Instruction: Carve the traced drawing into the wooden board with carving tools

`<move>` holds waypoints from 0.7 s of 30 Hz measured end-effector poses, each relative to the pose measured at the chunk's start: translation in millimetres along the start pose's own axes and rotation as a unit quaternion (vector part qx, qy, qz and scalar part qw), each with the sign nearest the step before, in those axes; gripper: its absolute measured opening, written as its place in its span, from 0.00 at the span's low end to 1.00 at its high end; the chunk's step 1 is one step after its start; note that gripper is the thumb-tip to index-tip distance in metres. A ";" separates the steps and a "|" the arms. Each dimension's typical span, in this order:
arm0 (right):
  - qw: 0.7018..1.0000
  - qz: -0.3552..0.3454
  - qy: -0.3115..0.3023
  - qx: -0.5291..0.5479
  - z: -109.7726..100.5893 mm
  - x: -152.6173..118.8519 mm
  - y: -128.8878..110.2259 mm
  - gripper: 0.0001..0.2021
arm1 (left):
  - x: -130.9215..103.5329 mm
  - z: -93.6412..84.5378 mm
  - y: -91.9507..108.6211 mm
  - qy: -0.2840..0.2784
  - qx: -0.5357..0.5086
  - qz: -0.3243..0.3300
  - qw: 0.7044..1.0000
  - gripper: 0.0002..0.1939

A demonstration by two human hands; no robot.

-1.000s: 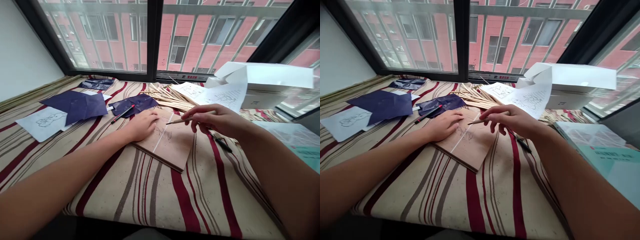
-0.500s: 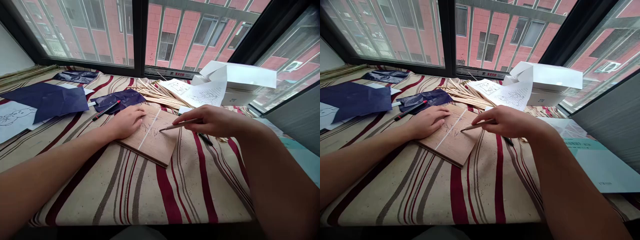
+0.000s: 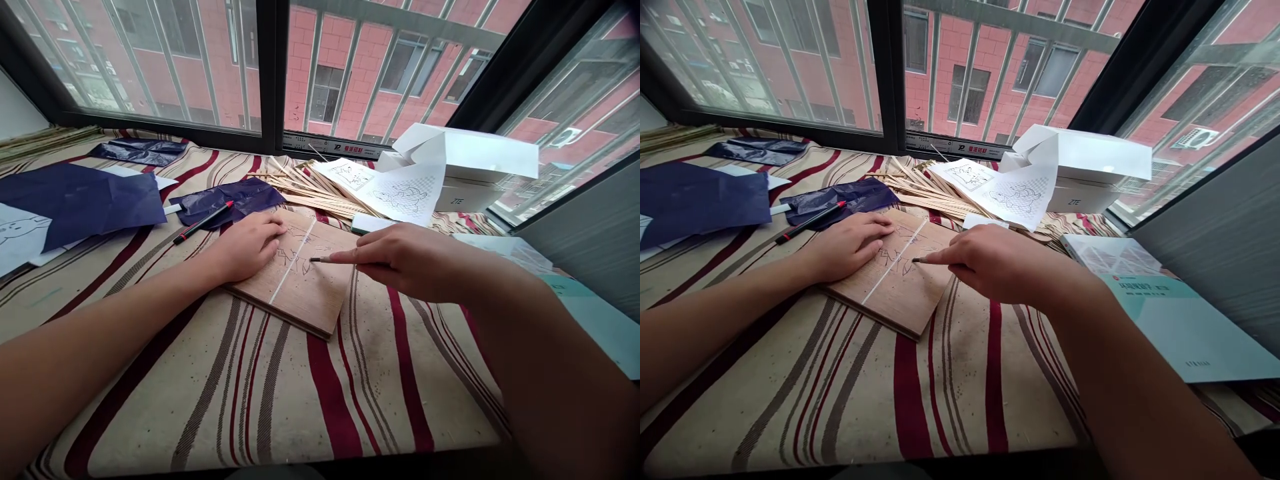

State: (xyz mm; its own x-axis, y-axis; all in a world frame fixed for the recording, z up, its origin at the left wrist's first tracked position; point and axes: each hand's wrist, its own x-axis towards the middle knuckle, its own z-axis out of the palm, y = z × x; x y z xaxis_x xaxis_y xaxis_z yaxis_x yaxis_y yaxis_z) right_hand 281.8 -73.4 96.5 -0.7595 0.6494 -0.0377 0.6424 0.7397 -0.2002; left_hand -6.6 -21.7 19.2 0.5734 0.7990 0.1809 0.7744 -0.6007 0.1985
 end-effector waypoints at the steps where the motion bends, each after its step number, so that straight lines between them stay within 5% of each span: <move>1: 1.000 0.003 0.003 0.002 1.5 -0.8 -1.8 0.23 | 0.4 0.2 0.4 0.001 0.000 -0.001 1.000 0.30; 21: 0.995 0.045 -0.009 -0.092 0.4 -0.1 -27.4 0.26 | -0.1 2.1 -0.7 0.007 0.019 -0.016 1.000 0.30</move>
State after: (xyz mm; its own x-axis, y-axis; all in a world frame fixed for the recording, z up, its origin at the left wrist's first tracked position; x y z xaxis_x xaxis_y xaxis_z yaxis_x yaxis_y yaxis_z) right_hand 264.3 -93.8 101.5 -0.6989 0.7122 -0.0658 0.7143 0.6997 -0.0135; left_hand -6.7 -21.3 17.0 0.5440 0.8176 0.1887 0.8023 -0.5727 0.1684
